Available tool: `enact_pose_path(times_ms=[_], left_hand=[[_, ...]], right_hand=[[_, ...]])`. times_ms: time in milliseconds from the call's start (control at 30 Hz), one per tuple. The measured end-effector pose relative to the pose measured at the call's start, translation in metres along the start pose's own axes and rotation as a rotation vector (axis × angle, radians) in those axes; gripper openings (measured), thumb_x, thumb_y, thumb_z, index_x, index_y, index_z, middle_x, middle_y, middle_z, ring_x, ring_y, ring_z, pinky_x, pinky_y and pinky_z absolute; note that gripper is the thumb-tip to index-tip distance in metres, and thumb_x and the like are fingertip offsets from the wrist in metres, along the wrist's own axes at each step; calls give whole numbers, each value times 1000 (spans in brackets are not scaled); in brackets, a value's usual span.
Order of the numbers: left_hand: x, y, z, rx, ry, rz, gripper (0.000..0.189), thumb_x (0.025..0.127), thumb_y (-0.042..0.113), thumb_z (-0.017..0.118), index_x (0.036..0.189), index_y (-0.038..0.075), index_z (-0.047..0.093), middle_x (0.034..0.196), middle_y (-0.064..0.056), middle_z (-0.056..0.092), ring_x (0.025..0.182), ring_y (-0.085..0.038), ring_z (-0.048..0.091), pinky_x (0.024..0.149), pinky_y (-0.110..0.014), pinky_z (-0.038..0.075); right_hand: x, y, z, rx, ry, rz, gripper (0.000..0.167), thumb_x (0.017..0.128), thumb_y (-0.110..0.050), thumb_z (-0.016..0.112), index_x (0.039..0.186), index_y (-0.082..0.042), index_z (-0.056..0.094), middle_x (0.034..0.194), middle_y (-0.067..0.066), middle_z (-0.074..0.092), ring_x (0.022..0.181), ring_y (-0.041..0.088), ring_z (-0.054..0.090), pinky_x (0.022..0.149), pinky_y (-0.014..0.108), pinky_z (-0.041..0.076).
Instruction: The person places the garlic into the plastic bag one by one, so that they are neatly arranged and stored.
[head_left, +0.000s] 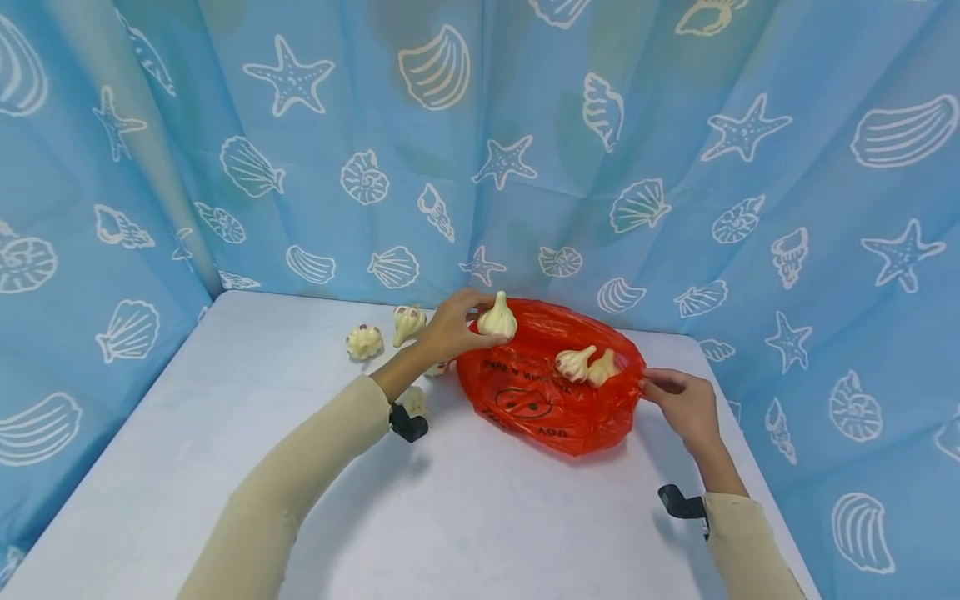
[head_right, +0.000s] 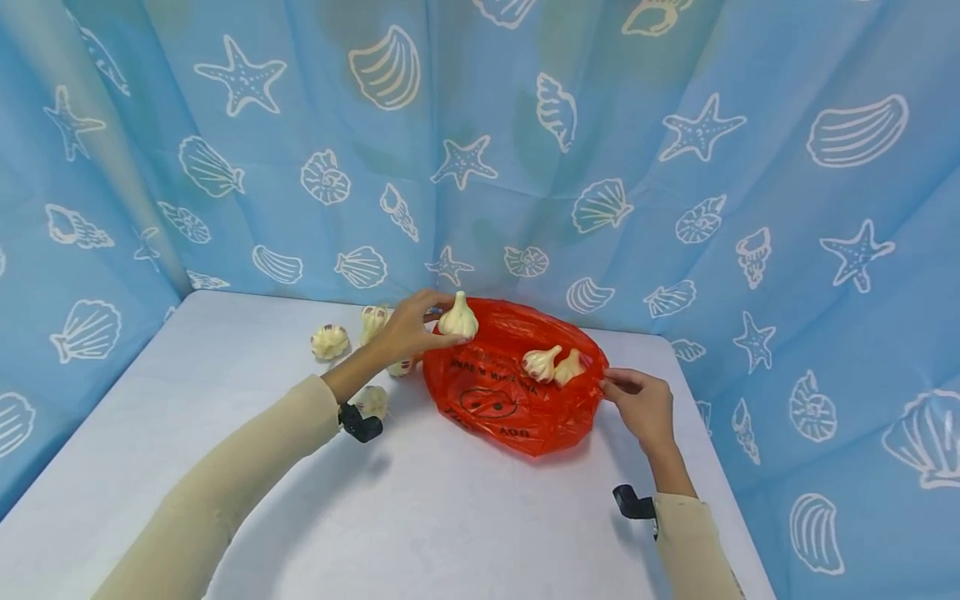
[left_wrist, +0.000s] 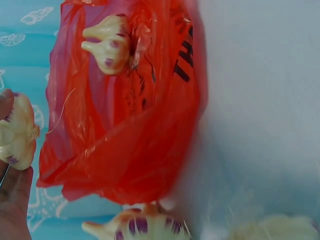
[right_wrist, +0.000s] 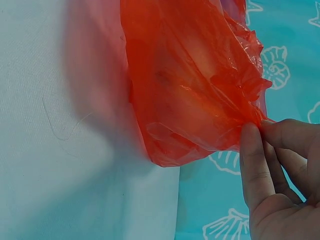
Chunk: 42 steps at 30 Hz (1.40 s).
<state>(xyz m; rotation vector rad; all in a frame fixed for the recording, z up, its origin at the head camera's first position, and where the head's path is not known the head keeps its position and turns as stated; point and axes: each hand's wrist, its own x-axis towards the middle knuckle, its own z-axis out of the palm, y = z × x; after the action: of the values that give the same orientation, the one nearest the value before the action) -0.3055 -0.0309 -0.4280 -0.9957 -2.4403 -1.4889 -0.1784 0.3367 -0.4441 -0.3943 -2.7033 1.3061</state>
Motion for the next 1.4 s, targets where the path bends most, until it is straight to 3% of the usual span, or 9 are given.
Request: enact_pose_path(times_ms=[233, 500, 700, 1133, 1400], left_hand=[[14, -2, 18, 117, -27, -28, 61, 75, 36, 85, 125, 8, 62, 119, -4, 60, 109, -18, 55, 92, -32, 49], [26, -3, 39, 152, -64, -8, 62, 77, 34, 83, 126, 4, 61, 120, -8, 59, 109, -20, 55, 92, -32, 49], [28, -8, 51, 172, -117, -14, 60, 79, 35, 82, 126, 5, 60, 121, -6, 59, 109, -18, 55, 92, -31, 48], [27, -11, 79, 160, -156, -66, 58, 77, 29, 83, 124, 4, 61, 114, -6, 58, 104, -18, 54, 94, -32, 47], [28, -12, 91, 169, -217, -109, 62, 81, 35, 80, 130, 5, 57, 119, -5, 58, 107, -17, 53, 96, -31, 48]], right_hand=[[2, 0, 1, 21, 9, 12, 42, 94, -30, 65, 130, -7, 62, 125, 16, 62, 107, 31, 63, 91, 40, 51], [4, 1, -1, 24, 4, 18, 42, 94, -30, 65, 130, -9, 62, 125, 14, 62, 107, 29, 64, 91, 40, 51], [4, 3, -2, 18, 11, 37, 42, 93, -31, 66, 130, -10, 62, 125, 13, 62, 108, 29, 63, 91, 39, 51], [3, 1, -1, 34, 4, 2, 41, 93, -29, 67, 129, -9, 63, 123, 13, 63, 105, 28, 64, 90, 38, 51], [-4, 3, 0, 54, 13, 24, 40, 92, -28, 68, 127, -9, 64, 123, 13, 63, 106, 28, 64, 90, 38, 51]])
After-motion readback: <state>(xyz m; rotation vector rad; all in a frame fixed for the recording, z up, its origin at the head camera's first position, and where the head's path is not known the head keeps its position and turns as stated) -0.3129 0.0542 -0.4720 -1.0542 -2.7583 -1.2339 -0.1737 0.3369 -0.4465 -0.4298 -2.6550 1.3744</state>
